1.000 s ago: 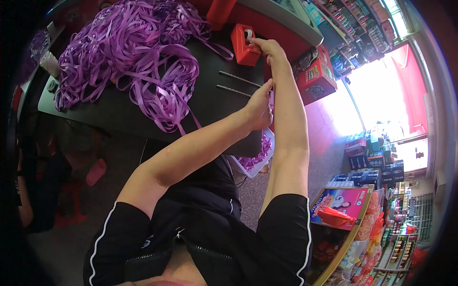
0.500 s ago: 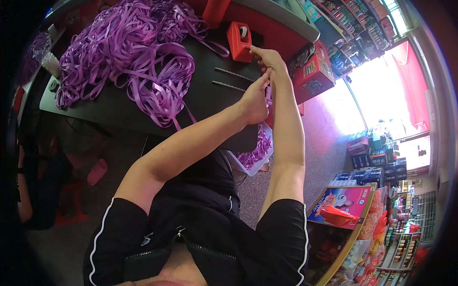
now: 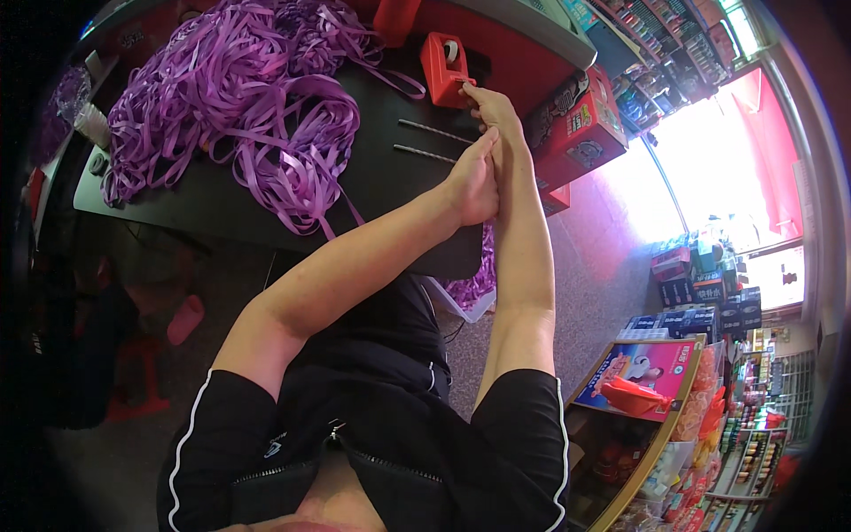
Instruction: Wrapping purple ribbons around metal rods and securing them with adhesive tape.
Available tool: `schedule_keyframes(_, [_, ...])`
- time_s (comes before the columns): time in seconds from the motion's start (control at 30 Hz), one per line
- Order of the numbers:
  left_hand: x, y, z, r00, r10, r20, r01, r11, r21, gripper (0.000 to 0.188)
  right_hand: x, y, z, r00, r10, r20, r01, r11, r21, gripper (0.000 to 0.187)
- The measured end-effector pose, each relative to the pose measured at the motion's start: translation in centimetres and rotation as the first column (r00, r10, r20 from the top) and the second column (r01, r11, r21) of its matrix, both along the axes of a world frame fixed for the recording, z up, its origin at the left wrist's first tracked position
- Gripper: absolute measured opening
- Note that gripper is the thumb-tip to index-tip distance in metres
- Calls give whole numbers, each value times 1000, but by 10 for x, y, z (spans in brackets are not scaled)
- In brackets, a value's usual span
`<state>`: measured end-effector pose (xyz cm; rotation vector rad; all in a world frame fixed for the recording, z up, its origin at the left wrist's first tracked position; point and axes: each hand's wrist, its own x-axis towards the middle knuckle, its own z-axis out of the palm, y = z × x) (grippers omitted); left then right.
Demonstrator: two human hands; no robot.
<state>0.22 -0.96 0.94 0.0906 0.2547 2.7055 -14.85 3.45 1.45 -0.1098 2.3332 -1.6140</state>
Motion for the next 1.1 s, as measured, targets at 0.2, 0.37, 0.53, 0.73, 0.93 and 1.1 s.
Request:
schedule_keyframes(0.2, [-6, 2, -4, 1000, -7, 23, 7, 1000, -7, 53, -4, 1, -4, 996, -9, -84, 14, 998, 55, 27])
schedule_keyframes(0.37, [-6, 2, -4, 999, -5, 45, 6, 1000, -21, 54, -3, -2, -1, 996, -19, -86, 26, 996, 82, 26])
schedule_keyframes(0.53, [-6, 4, -4, 999, 25, 34, -24, 999, -38, 53, -9, -2, -1, 996, -59, -73, 65, 994, 83, 23])
schedule_keyframes(0.73, [-11, 1, -7, 999, 27, 39, -26, 999, -30, 51, -8, -10, -3, 981, -15, -192, 31, 996, 78, 29])
schedule_keyframes(0.93, [-11, -3, -8, 999, 42, 20, -43, 999, 23, 46, -9, -13, -3, 967, 18, -254, 20, 989, 148, 33])
schedule_keyframes(1.1, [-13, -1, -8, 999, 7, -50, -5, 999, 39, 47, -27, -9, -5, 939, 66, -337, 7, 977, 212, 33])
